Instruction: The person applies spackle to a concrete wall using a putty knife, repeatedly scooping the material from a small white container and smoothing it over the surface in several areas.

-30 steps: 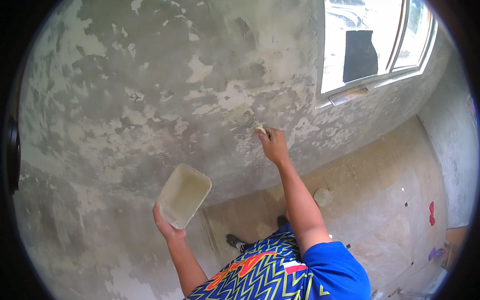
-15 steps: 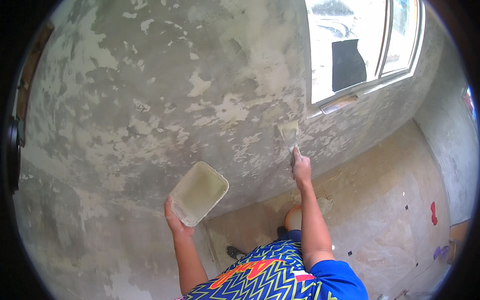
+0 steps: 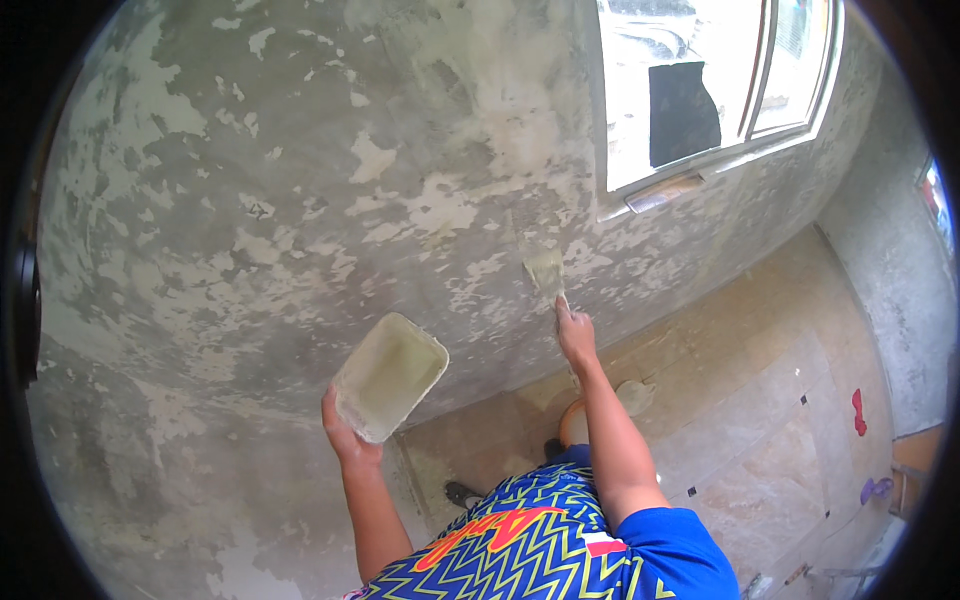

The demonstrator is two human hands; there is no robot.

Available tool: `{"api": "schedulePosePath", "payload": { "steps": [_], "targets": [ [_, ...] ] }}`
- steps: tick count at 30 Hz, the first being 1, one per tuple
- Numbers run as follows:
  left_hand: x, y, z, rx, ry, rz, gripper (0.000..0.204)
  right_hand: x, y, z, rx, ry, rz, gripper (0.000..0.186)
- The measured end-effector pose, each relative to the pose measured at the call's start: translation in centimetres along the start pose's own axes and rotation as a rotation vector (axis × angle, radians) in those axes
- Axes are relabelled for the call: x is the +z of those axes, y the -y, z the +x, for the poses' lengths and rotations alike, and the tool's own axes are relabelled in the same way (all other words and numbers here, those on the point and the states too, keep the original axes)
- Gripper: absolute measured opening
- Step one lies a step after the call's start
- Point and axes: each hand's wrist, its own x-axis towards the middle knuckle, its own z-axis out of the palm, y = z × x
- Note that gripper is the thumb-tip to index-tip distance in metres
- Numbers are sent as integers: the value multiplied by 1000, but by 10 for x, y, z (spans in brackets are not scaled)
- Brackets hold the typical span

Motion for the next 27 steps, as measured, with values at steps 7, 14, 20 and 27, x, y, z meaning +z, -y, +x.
{"api": "schedulePosePath", "payload": {
  "steps": [7,14,20,27],
  "targets": [
    [8,11,14,129,-52,98,30,-28,53,-48,173,71,-156,62],
    [35,32,19,210,0,230,17,-63,146,-96,-418,220,-156,31],
    [46,50,18,415,27,499,15,-90,184,-153,-320,471,-340,28],
    [56,53,14,530,173,426,21,-77,204,-195,-251,603,-496,46]
  ]
}}
